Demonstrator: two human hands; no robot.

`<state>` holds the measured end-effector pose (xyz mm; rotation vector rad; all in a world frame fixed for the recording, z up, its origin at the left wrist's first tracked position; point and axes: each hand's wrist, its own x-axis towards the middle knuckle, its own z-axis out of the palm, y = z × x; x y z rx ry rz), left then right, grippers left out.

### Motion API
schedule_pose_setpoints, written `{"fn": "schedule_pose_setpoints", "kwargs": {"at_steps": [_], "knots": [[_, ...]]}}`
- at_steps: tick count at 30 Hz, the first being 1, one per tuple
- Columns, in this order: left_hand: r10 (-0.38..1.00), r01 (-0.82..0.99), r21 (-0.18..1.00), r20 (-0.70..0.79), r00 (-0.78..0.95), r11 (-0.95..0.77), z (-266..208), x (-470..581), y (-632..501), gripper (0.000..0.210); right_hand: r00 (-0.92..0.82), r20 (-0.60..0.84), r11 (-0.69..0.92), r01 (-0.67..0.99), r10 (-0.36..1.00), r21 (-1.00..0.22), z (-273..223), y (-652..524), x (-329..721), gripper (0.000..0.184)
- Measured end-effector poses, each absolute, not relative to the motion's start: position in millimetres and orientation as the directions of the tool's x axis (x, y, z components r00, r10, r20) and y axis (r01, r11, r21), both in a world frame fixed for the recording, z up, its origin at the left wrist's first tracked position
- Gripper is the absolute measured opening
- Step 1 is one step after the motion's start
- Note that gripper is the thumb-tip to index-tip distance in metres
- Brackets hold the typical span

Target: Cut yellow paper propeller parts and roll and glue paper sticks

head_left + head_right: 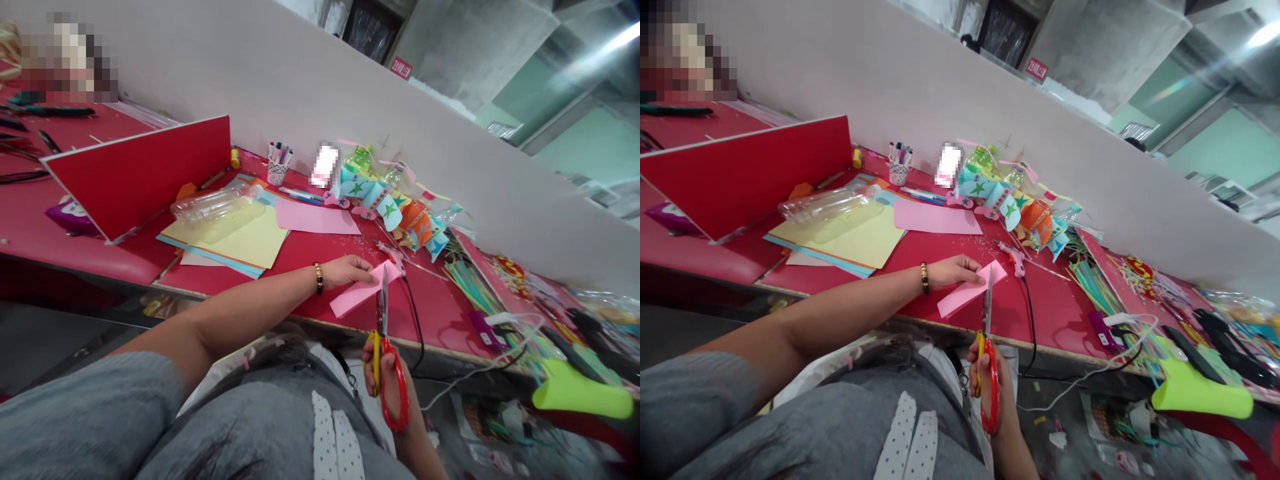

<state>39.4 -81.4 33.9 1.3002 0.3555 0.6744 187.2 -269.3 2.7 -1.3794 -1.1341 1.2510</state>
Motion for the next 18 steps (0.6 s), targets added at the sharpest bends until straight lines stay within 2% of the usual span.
{"fn": "schedule_pose_setpoints", "kwargs": {"at_steps": [11, 18], "knots": [[0.622, -0.213, 0.966, 0.079, 0.779, 0.144, 33.5, 37.9, -79.6, 0.031, 0.101, -0.156, -0.159, 0.023, 0.983, -0.987, 6.6, -276.0, 182.4, 0.044], [0.598, -0.239, 0.966, 0.136, 0.790, 0.096, 32.3, 37.7, -77.3, 0.030, 0.060, -0.171, -0.172, 0.015, 0.983, -0.985, 5.2, -275.3, 187.5, 0.047]]}}
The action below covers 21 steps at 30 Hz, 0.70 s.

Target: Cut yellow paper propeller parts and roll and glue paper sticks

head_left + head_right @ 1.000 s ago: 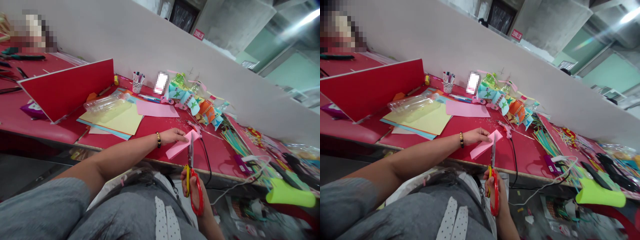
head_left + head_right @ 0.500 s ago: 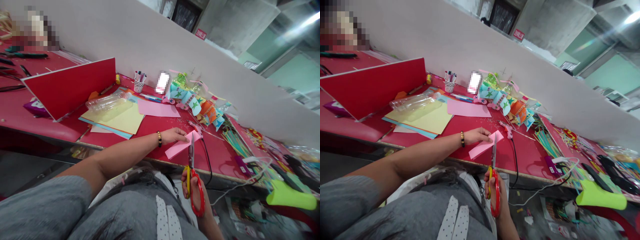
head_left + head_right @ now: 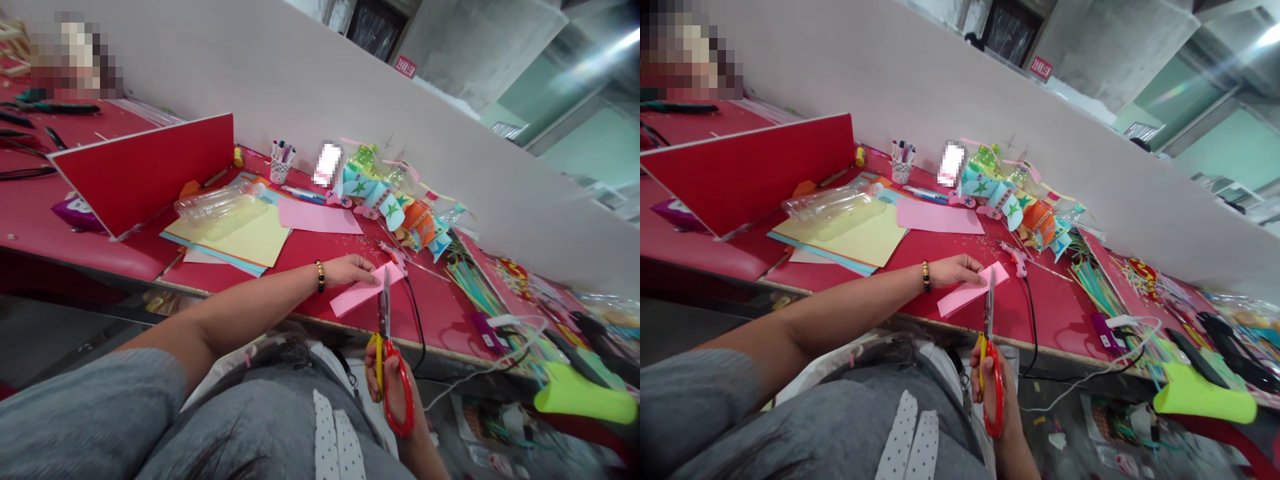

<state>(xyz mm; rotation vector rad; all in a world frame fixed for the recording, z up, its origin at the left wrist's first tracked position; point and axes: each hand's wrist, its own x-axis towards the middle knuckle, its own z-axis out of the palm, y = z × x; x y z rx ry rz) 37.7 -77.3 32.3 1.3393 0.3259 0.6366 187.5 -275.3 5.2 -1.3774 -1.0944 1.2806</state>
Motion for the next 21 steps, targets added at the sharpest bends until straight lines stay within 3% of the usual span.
{"fn": "schedule_pose_setpoints", "kwargs": {"at_steps": [21], "knots": [[0.550, -0.210, 0.973, 0.126, 0.826, 0.093, 33, 35, -74, 0.029, -0.007, -0.181, -0.181, -0.024, 0.983, -0.983, -7, -275, 205, 0.048]]}}
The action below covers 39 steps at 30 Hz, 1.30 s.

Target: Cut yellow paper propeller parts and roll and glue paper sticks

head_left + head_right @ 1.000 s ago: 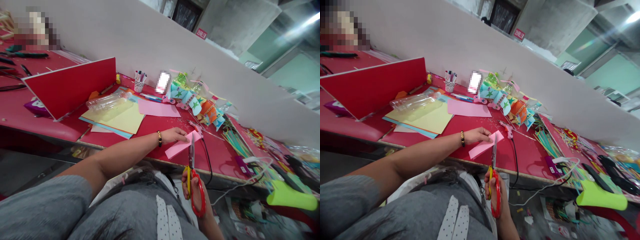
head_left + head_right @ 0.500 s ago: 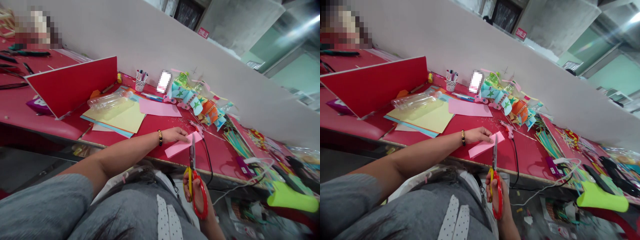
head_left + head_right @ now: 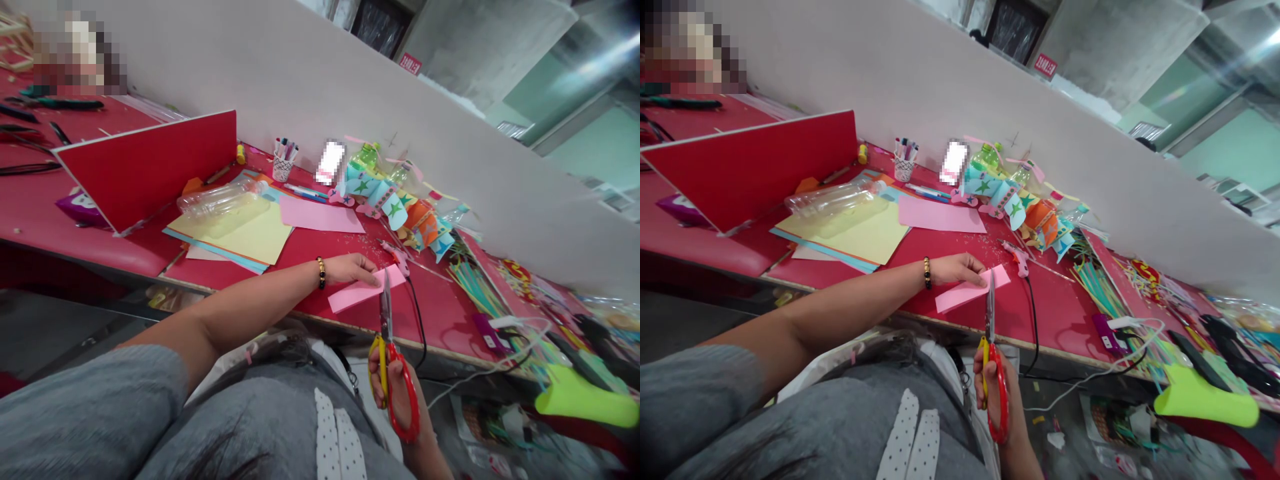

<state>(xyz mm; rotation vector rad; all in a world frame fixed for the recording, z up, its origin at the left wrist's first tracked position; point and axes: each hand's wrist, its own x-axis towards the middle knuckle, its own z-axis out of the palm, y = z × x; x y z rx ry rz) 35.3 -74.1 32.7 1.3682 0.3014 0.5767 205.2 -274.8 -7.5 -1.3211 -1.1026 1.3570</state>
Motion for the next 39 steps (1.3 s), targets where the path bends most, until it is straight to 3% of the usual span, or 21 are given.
{"fn": "schedule_pose_setpoints", "kwargs": {"at_steps": [14, 39], "knots": [[0.516, -0.184, 0.969, 0.076, 0.853, 0.163, 34, 32, -73, 0.023, -0.053, -0.232, -0.231, 0.018, 0.971, -0.973, -8, -278, 212, 0.053], [0.442, -0.136, 0.958, 0.011, 0.897, 0.253, 33, 27, -73, 0.017, 0.011, -0.262, -0.260, 0.163, 0.965, -0.952, 1, -284, 206, 0.055]]}}
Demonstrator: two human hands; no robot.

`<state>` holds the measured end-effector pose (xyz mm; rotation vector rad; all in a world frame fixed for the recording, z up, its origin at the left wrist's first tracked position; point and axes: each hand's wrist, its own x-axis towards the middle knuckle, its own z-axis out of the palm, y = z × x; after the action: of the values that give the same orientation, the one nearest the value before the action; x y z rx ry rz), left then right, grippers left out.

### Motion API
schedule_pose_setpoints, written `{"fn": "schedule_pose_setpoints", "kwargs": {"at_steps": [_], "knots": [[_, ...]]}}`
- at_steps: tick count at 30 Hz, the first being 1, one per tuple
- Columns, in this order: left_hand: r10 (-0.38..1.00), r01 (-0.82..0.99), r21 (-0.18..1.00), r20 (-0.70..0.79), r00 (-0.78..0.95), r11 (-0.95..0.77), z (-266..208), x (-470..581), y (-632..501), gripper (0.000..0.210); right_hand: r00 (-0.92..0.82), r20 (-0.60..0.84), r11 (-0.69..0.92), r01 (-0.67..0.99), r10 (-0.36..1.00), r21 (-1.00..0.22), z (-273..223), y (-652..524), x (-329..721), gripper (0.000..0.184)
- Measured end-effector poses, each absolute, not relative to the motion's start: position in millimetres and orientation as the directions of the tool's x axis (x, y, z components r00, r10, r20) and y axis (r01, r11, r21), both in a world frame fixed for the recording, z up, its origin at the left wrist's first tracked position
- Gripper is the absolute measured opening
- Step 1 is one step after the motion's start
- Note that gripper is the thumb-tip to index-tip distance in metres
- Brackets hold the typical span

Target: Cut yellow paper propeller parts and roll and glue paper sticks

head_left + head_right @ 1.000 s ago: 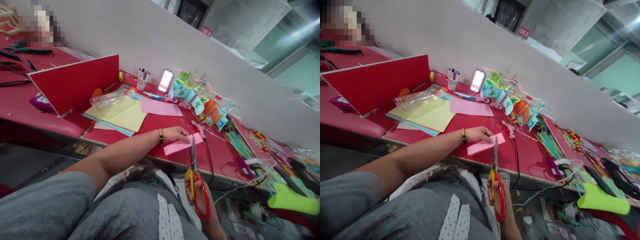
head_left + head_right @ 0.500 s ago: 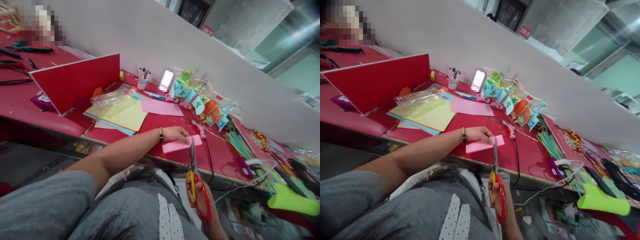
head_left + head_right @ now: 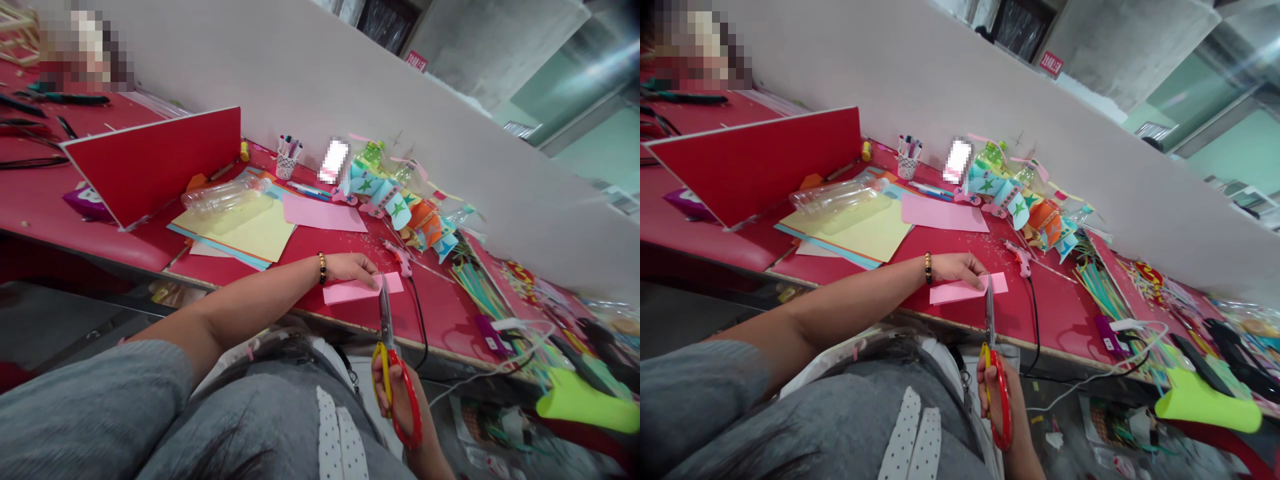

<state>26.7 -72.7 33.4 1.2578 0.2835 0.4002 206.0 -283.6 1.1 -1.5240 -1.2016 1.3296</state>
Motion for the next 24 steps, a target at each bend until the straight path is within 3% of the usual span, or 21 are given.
{"fn": "schedule_pose_setpoints", "kwargs": {"at_steps": [24], "knots": [[0.388, -0.112, 0.986, 0.056, 0.920, 0.124, 35, 22, -66, 0.015, 0.016, -0.242, -0.231, 0.357, 0.970, -0.905, 14, -286, 203, 0.056]]}}
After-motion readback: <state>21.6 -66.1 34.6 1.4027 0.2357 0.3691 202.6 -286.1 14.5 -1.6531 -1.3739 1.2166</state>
